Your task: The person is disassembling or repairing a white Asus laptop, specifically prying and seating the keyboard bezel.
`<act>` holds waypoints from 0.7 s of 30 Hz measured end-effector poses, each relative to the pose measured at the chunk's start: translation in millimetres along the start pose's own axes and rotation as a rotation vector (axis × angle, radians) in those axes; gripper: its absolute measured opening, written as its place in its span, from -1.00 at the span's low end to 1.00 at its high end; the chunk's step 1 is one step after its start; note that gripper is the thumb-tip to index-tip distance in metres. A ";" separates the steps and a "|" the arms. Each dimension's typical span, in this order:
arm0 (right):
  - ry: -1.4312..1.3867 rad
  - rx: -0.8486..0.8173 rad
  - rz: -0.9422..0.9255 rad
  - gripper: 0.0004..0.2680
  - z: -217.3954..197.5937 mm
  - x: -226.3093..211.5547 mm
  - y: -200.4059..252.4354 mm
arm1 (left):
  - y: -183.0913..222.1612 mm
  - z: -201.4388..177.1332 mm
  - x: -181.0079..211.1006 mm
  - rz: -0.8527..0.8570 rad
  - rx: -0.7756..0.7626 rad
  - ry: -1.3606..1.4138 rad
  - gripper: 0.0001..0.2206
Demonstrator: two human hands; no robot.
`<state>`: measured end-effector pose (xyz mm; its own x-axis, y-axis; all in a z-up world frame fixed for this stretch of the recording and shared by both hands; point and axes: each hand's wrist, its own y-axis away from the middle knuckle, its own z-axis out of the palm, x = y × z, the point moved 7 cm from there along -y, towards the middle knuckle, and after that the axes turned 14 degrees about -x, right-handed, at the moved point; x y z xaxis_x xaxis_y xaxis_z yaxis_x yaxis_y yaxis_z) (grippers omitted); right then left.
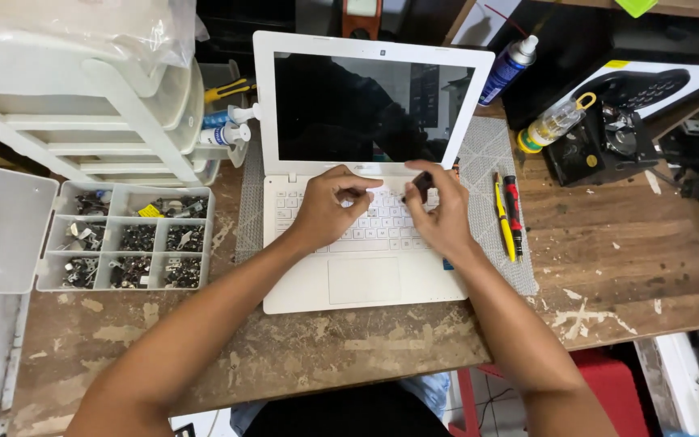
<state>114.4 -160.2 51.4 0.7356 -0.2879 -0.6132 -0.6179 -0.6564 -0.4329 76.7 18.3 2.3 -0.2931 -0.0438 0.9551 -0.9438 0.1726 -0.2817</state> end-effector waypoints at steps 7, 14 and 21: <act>0.178 -0.157 0.130 -0.72 -3.3 -9.2 -7.9 | 1.8 4.5 17.1 0.051 -0.008 -0.044 -0.76; -0.050 -0.166 -0.005 -0.88 8.2 -21.9 -5.8 | 9.3 15.1 25.4 0.215 -0.027 -0.342 -0.70; -0.162 -0.168 -0.015 -0.92 11.1 -21.5 -6.3 | 16.5 22.4 47.0 0.357 -0.080 -0.861 -0.73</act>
<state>99.4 -142.1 60.0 0.6813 -0.1705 -0.7119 -0.5426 -0.7704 -0.3348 43.9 -3.0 40.4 -0.6058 -0.6836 0.4071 -0.7724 0.3824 -0.5071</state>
